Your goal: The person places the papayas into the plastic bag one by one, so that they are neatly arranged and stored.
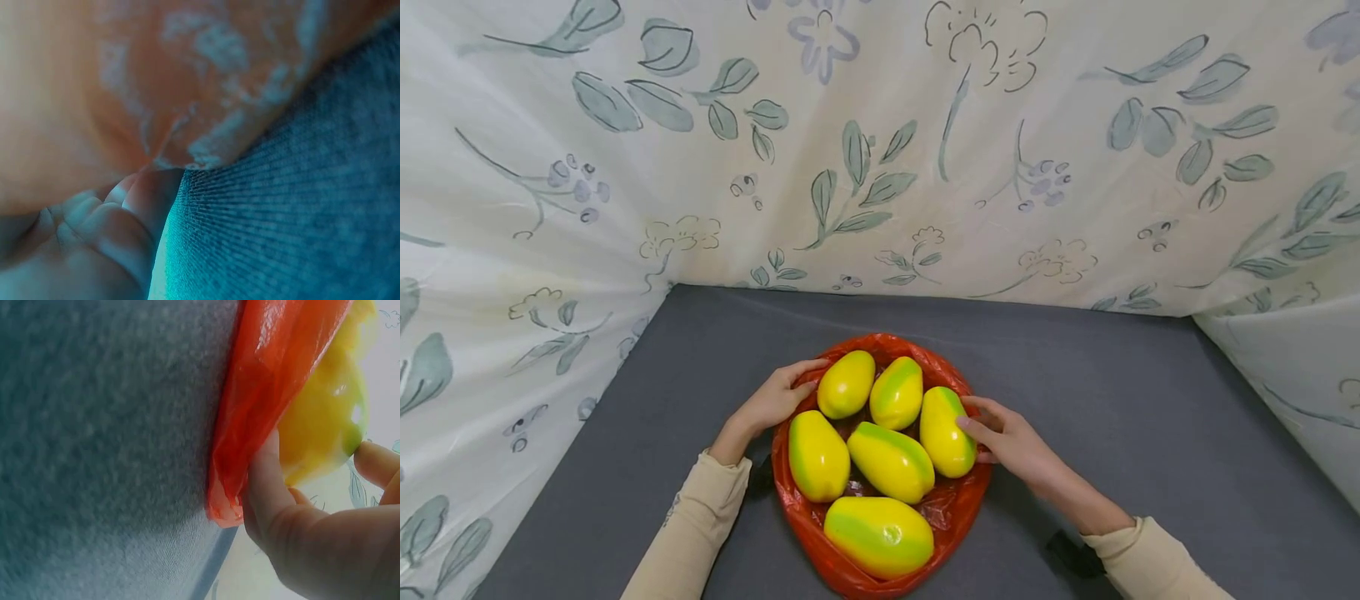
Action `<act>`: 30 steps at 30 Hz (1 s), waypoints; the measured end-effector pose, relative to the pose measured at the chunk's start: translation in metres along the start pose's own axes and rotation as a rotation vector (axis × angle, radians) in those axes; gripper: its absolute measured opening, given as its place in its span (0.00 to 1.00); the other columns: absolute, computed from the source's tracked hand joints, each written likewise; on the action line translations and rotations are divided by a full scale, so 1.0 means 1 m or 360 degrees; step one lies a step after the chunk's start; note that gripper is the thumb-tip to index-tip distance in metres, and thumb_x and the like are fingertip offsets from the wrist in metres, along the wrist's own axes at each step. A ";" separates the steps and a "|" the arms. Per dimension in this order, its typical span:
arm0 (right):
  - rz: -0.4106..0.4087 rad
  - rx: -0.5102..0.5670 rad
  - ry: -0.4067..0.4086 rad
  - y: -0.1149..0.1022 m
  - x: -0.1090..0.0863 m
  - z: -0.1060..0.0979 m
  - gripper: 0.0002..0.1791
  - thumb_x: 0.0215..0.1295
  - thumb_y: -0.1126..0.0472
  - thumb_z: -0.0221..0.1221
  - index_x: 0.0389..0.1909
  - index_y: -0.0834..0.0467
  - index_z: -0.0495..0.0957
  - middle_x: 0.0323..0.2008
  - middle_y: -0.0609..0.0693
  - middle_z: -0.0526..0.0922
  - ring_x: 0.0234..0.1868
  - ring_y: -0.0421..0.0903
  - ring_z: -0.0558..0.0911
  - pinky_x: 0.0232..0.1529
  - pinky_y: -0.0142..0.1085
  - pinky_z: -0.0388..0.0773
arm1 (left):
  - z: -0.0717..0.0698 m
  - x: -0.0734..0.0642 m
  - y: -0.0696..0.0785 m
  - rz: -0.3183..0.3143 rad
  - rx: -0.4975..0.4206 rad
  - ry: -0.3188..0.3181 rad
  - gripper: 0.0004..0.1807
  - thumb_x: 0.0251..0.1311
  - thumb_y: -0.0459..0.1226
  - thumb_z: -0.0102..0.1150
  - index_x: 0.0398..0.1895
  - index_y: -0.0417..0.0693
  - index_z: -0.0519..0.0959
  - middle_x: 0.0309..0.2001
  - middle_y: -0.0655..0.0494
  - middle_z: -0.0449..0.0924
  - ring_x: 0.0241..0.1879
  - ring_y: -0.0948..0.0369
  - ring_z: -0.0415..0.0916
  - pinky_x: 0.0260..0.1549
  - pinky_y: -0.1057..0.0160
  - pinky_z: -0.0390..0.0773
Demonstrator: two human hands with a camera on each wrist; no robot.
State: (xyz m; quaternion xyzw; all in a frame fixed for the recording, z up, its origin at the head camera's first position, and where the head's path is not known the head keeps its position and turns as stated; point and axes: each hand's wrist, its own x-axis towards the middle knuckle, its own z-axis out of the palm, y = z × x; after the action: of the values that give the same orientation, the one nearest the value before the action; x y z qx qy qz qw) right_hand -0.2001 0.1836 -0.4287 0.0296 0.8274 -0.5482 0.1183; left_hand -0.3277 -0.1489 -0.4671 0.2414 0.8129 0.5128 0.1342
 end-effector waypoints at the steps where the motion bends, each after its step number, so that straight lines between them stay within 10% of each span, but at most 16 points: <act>1: -0.0003 -0.0003 -0.0010 0.001 0.000 0.000 0.36 0.67 0.45 0.56 0.69 0.59 0.60 0.56 0.60 0.72 0.44 0.48 0.77 0.42 0.41 0.78 | 0.001 0.000 0.000 -0.0003 -0.0002 0.0001 0.24 0.70 0.29 0.45 0.69 0.39 0.64 0.65 0.37 0.63 0.62 0.46 0.64 0.56 0.48 0.69; 30: 0.0041 0.0214 -0.0245 0.010 -0.005 -0.005 0.40 0.69 0.45 0.54 0.71 0.64 0.54 0.62 0.65 0.65 0.49 0.50 0.77 0.50 0.45 0.76 | 0.007 -0.012 0.001 0.0010 0.0002 0.0016 0.23 0.71 0.30 0.45 0.68 0.39 0.64 0.65 0.37 0.63 0.61 0.46 0.64 0.57 0.48 0.67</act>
State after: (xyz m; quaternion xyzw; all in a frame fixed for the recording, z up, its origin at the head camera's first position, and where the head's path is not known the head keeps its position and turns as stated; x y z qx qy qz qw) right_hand -0.1944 0.1925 -0.4353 0.0059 0.7768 -0.6015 0.1863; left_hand -0.3142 -0.1495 -0.4698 0.2415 0.8131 0.5139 0.1282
